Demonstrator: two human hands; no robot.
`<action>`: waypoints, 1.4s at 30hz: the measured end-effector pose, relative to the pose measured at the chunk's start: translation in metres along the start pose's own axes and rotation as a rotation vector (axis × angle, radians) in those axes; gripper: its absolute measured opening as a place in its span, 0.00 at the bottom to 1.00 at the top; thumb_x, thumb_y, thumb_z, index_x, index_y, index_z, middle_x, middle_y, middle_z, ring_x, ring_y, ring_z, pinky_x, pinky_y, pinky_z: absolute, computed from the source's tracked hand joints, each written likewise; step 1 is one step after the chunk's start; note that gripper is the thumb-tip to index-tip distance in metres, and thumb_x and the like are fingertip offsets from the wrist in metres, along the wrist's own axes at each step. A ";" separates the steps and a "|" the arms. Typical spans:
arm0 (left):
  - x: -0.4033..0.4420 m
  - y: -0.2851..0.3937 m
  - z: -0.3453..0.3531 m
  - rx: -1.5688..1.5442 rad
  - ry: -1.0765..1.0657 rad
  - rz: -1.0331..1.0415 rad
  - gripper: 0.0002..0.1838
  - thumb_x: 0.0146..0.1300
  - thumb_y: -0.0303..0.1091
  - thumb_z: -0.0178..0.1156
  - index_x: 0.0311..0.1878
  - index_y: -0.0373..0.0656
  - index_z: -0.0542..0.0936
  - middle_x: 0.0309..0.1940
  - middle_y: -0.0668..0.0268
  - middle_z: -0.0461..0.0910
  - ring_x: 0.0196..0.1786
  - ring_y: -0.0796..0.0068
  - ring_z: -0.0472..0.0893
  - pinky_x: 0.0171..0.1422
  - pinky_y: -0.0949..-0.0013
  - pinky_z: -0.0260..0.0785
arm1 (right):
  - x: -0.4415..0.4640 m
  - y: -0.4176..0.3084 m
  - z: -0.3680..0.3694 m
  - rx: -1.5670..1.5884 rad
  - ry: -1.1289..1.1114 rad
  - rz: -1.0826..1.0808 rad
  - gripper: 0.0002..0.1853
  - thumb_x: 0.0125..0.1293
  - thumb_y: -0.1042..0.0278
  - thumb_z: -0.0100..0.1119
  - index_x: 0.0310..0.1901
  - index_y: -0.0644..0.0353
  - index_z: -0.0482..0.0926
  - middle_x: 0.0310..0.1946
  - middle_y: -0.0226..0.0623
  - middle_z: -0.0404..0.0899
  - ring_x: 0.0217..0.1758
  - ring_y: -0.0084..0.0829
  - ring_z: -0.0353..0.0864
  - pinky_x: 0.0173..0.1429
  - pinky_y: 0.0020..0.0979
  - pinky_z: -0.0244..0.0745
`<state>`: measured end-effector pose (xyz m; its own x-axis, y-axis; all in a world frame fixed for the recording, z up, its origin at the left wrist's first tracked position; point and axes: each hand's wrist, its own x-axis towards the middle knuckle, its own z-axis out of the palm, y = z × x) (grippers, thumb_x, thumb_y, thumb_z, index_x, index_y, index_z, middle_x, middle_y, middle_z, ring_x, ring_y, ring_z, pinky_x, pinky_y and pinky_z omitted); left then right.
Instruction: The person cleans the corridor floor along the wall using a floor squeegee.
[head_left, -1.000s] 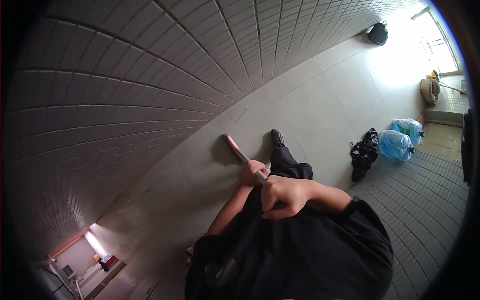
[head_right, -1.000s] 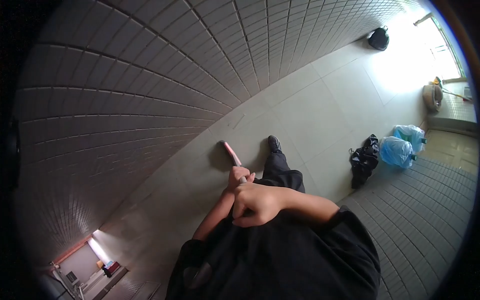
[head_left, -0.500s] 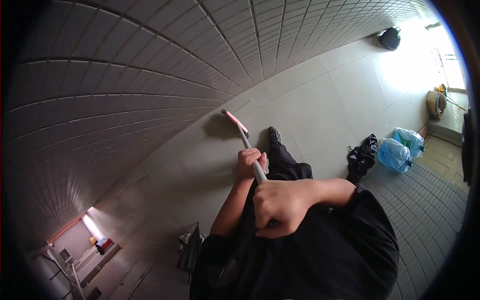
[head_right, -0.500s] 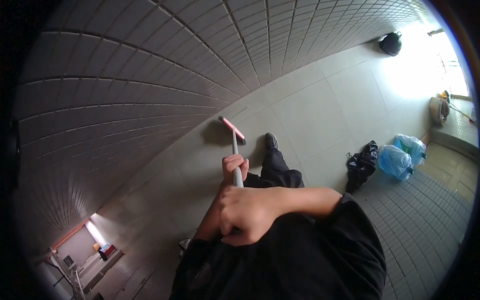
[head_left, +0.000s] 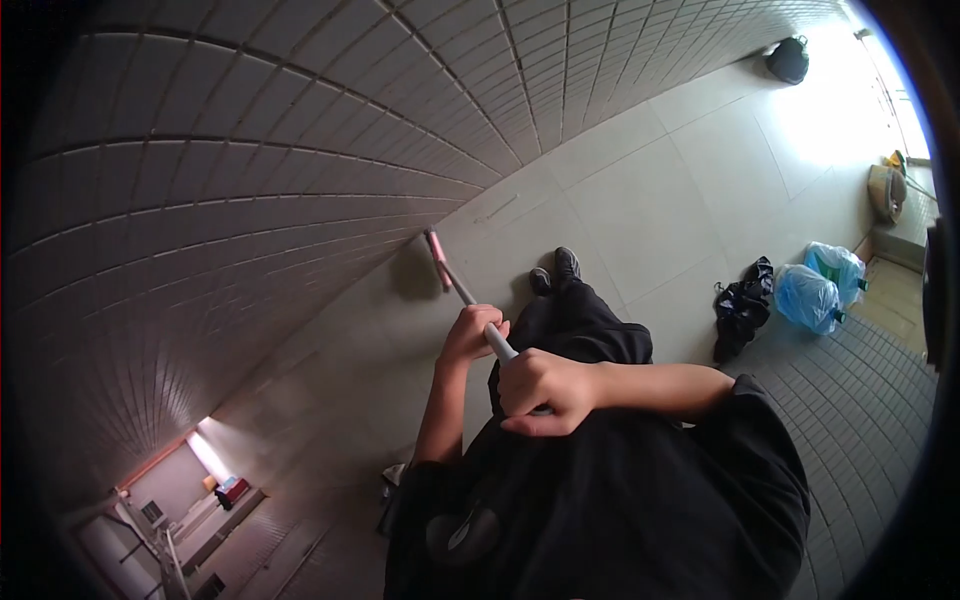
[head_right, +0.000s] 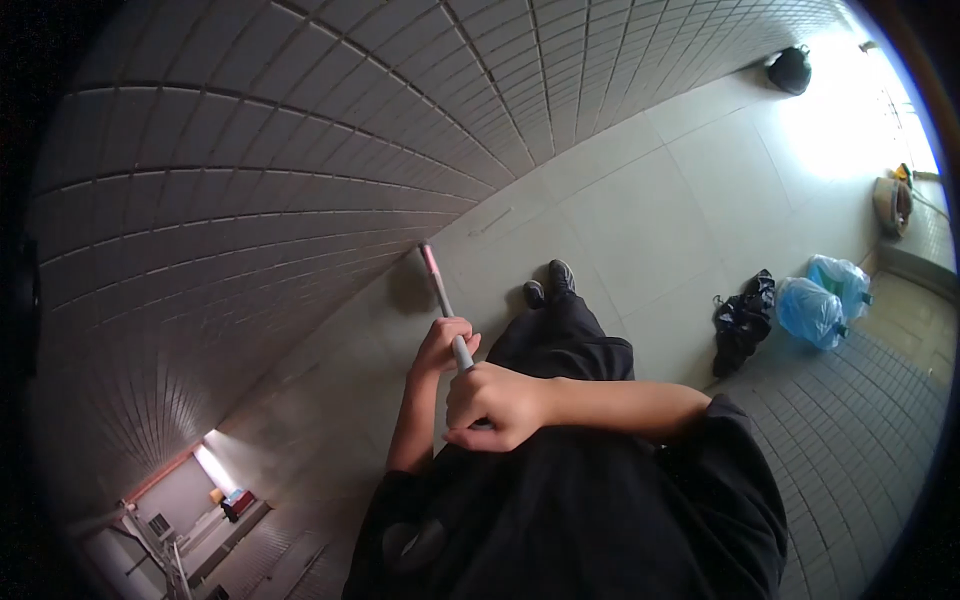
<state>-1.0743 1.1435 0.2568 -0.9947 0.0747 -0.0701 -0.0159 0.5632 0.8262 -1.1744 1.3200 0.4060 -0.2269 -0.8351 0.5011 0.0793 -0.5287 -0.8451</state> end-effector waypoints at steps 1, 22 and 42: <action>-0.002 -0.009 0.000 0.017 -0.047 -0.036 0.17 0.47 0.27 0.63 0.14 0.39 0.64 0.14 0.55 0.68 0.19 0.51 0.70 0.24 0.55 0.61 | -0.005 0.008 0.001 -0.020 0.007 0.011 0.20 0.59 0.74 0.56 0.14 0.62 0.59 0.13 0.40 0.63 0.19 0.43 0.66 0.26 0.41 0.59; -0.002 -0.054 0.034 -0.040 0.240 0.271 0.22 0.47 0.33 0.65 0.11 0.44 0.60 0.08 0.58 0.62 0.14 0.51 0.67 0.20 0.55 0.56 | 0.006 0.012 0.027 -0.198 0.095 0.182 0.18 0.61 0.78 0.52 0.14 0.64 0.60 0.14 0.42 0.62 0.19 0.45 0.63 0.27 0.41 0.57; 0.063 0.004 0.095 -0.048 0.241 0.332 0.21 0.47 0.35 0.65 0.11 0.43 0.63 0.09 0.55 0.65 0.15 0.49 0.69 0.19 0.54 0.59 | -0.054 -0.045 -0.013 -0.319 0.259 0.189 0.18 0.64 0.75 0.50 0.16 0.64 0.61 0.15 0.42 0.62 0.20 0.44 0.64 0.28 0.40 0.58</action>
<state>-1.1275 1.2287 0.2032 -0.9416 0.0480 0.3332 0.3112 0.5017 0.8071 -1.1782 1.3909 0.4146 -0.4758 -0.8255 0.3036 -0.1509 -0.2634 -0.9528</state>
